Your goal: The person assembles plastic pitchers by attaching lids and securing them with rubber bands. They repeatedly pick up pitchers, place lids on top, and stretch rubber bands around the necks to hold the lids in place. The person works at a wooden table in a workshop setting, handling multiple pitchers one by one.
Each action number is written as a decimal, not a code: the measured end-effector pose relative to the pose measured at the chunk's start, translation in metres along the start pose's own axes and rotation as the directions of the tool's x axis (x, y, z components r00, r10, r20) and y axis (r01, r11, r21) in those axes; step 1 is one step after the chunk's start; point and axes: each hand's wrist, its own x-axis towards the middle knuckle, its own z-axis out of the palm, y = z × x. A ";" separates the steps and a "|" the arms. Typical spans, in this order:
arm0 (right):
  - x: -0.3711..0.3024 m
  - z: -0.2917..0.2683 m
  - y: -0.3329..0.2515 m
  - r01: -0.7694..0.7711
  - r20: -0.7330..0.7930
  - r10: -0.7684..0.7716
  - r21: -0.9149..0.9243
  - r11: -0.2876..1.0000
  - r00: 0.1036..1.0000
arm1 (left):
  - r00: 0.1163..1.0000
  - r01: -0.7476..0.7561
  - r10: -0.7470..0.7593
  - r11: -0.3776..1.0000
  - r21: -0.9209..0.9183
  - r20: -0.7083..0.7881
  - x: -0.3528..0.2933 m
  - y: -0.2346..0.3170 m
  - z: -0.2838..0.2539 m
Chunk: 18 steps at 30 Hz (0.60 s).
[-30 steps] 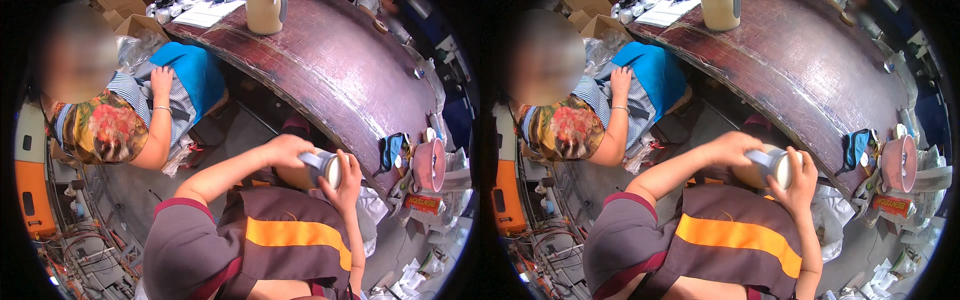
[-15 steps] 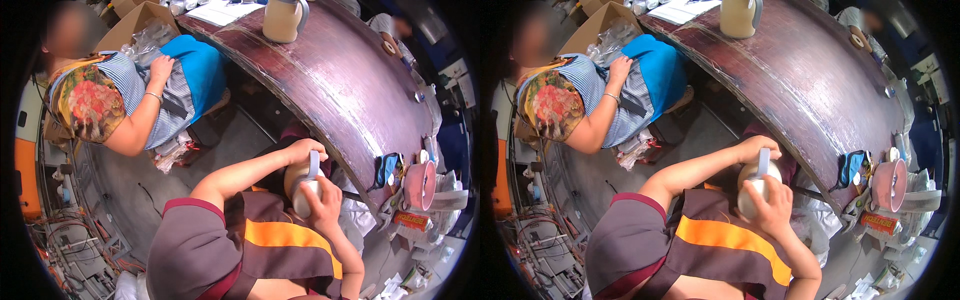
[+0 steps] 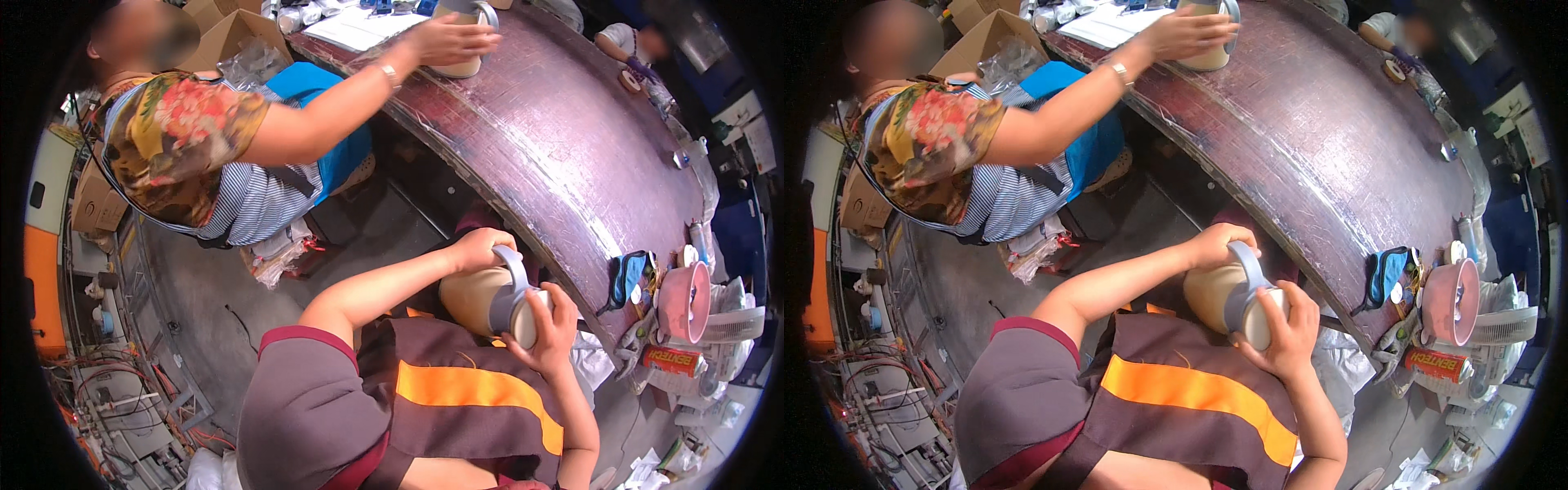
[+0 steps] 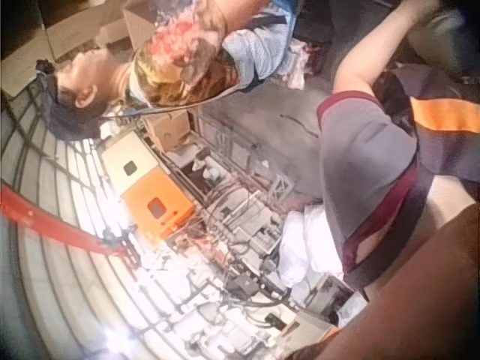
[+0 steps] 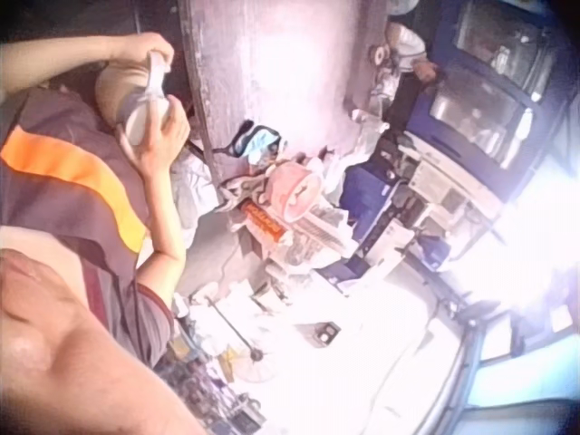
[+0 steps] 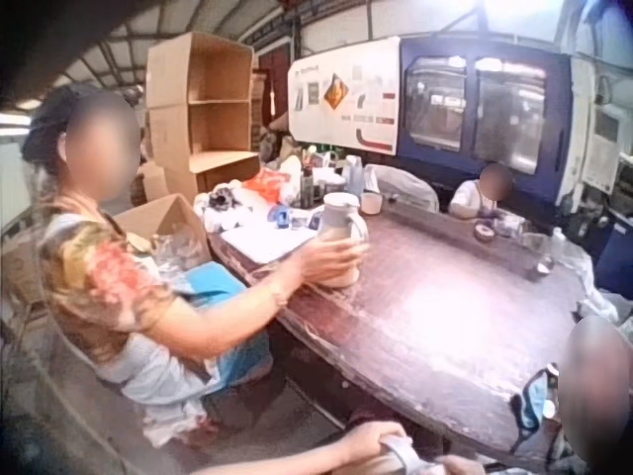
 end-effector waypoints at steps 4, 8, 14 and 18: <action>0.011 -0.008 0.002 0.222 0.096 -0.234 0.118 0.968 0.968 | 0.998 -0.006 0.011 0.997 -0.081 0.057 0.010 -0.006 0.013; 0.007 -0.006 0.005 0.263 0.083 -0.271 0.103 0.959 0.959 | 0.998 -0.021 0.020 1.000 0.019 0.061 0.016 -0.001 0.020; -0.014 0.021 0.035 -0.261 -0.014 0.264 0.103 0.960 0.965 | 0.996 0.069 -0.047 0.952 0.298 -0.081 -0.012 0.027 0.011; -0.022 0.045 0.065 -0.548 -0.041 0.583 0.289 0.785 0.812 | 0.992 -0.087 0.116 0.896 0.435 -0.040 -0.060 0.047 0.057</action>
